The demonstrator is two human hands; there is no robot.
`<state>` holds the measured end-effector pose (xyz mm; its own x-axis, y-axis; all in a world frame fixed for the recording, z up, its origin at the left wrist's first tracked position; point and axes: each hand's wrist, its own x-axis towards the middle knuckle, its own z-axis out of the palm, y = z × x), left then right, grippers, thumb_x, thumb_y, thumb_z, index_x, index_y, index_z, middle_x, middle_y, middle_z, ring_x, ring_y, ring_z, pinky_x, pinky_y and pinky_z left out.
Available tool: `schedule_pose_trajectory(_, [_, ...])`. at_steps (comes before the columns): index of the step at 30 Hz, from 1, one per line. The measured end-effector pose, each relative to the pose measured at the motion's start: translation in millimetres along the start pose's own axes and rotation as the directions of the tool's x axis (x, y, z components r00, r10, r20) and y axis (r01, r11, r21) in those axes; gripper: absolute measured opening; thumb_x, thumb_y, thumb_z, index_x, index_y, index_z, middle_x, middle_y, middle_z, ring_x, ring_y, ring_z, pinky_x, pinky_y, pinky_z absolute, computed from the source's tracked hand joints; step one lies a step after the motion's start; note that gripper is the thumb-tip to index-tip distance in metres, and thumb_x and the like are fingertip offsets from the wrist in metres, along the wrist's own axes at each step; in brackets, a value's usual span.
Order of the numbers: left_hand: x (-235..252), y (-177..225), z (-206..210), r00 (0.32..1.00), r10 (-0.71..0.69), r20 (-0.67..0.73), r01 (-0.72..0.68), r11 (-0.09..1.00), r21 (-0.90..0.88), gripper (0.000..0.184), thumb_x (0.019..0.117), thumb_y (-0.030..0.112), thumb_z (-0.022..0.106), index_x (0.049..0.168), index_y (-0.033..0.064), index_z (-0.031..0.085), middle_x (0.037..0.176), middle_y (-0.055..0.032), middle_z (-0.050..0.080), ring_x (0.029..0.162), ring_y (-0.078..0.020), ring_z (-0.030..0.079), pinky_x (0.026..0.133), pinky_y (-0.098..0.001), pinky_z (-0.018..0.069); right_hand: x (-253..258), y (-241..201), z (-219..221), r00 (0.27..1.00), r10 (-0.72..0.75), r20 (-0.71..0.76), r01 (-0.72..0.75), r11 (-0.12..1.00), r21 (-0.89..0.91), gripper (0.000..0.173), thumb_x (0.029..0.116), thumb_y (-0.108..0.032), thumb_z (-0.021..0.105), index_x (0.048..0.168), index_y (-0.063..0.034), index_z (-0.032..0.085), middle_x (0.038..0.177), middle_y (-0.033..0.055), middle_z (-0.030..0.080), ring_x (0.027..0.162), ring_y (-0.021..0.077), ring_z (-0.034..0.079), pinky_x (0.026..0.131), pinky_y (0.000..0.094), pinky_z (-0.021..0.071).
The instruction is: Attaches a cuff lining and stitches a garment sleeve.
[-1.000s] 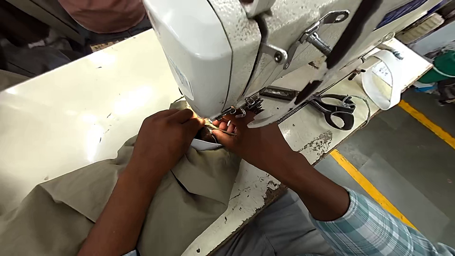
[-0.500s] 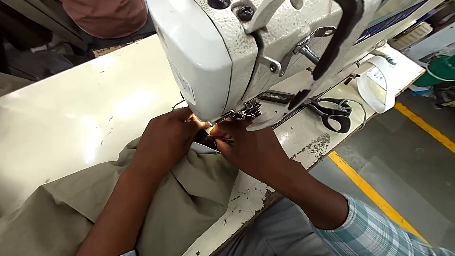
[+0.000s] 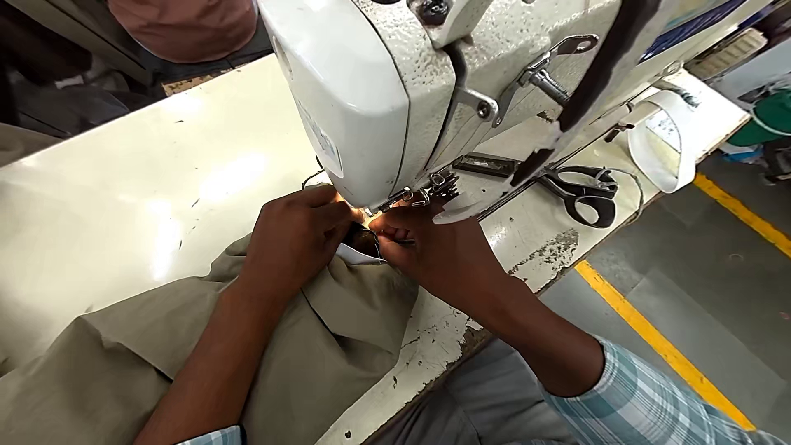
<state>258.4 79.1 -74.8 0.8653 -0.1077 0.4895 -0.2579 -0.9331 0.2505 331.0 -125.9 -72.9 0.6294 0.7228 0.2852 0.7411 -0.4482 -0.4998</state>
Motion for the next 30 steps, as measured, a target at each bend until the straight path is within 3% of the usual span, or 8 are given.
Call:
schedule_pose_trajectory(4, [0.4,-0.2,1.5,0.999,-0.035,0.02,0.035,0.999,0.008,0.014,0.09,0.016,0.067,0.082,0.012,0.077,0.081,-0.0065,0.07,0.067,-0.0205,0.067,0.057,-0.0402,0.0514,0.7,-3.9,-0.2,1.0,0.022,0.018,-0.021,0.999,-0.048,0.01,0.0902,-0.021,0.07,0.093,-0.0199,0.079,0.084,-0.0013,0.071,0.075,0.0154,0.068,0.061,0.0389,0.0538])
schedule_pose_trajectory(8, [0.7,1.8,-1.4,0.999,0.029,0.037,-0.031,0.998,0.055,0.016,0.0897,0.011,0.063,0.086,0.0114,0.079,0.088,-0.0086,0.072,0.073,-0.0237,0.07,0.059,-0.0402,0.0542,-0.7,-4.2,-1.5,1.0,0.005,-0.029,-0.008,0.995,-0.103,0.01,0.0915,-0.023,0.069,0.095,-0.0191,0.078,0.084,-0.0003,0.071,0.075,0.0177,0.069,0.06,0.0402,0.0541])
schedule_pose_trajectory(10, [0.0,3.0,-3.0,0.998,0.051,0.041,-0.055,0.995,0.084,0.017,0.0896,0.01,0.063,0.09,0.0122,0.08,0.086,-0.0082,0.07,0.07,-0.0231,0.068,0.058,-0.038,0.053,-2.3,-2.3,-2.1,0.999,-0.001,-0.034,-0.003,0.992,-0.126,0.013,0.0939,-0.026,0.068,0.099,-0.0175,0.077,0.086,0.0016,0.073,0.077,0.02,0.07,0.061,0.0416,0.0549])
schedule_pose_trajectory(18, [2.0,4.3,0.1,0.998,0.06,0.026,-0.063,0.99,0.129,0.016,0.0894,0.01,0.064,0.078,0.0093,0.075,0.071,-0.0064,0.066,0.063,-0.0234,0.065,0.053,-0.0381,0.0478,0.5,1.4,-4.3,1.0,0.005,-0.025,-0.006,0.999,-0.036,0.008,0.0894,-0.016,0.072,0.095,-0.0173,0.078,0.082,0.0006,0.071,0.072,0.0174,0.068,0.06,0.0397,0.0533])
schedule_pose_trajectory(20, [2.4,3.1,1.1,0.998,0.065,0.023,-0.067,0.99,0.125,0.017,0.0902,0.01,0.064,0.075,0.0086,0.071,0.072,-0.0074,0.066,0.063,-0.0238,0.065,0.053,-0.0386,0.0479,2.3,4.5,1.3,0.999,0.016,-0.046,-0.018,0.999,-0.034,0.011,0.0877,-0.019,0.07,0.093,-0.02,0.079,0.081,-0.0016,0.071,0.072,0.0151,0.068,0.06,0.0385,0.0532])
schedule_pose_trajectory(26, [-0.6,-0.9,3.1,1.0,-0.024,-0.007,0.023,1.0,-0.018,0.016,0.0889,0.01,0.061,0.08,0.0113,0.075,0.075,-0.0058,0.065,0.064,-0.0188,0.062,0.056,-0.0373,0.048,-1.0,1.0,-3.5,1.0,-0.009,0.01,0.01,1.0,-0.012,0.014,0.0873,-0.015,0.071,0.097,-0.0194,0.08,0.085,0.0002,0.071,0.076,0.0171,0.068,0.062,0.0403,0.0538])
schedule_pose_trajectory(30, [0.7,1.8,1.7,0.999,-0.024,0.03,0.023,0.999,0.043,0.017,0.0882,0.01,0.061,0.081,0.0127,0.076,0.078,-0.0058,0.067,0.069,-0.021,0.067,0.058,-0.0393,0.0504,-1.1,0.7,-3.4,0.998,-0.056,0.017,0.057,0.996,-0.066,0.015,0.0872,-0.016,0.07,0.098,-0.019,0.08,0.089,0.002,0.071,0.078,0.0188,0.069,0.061,0.0396,0.0543])
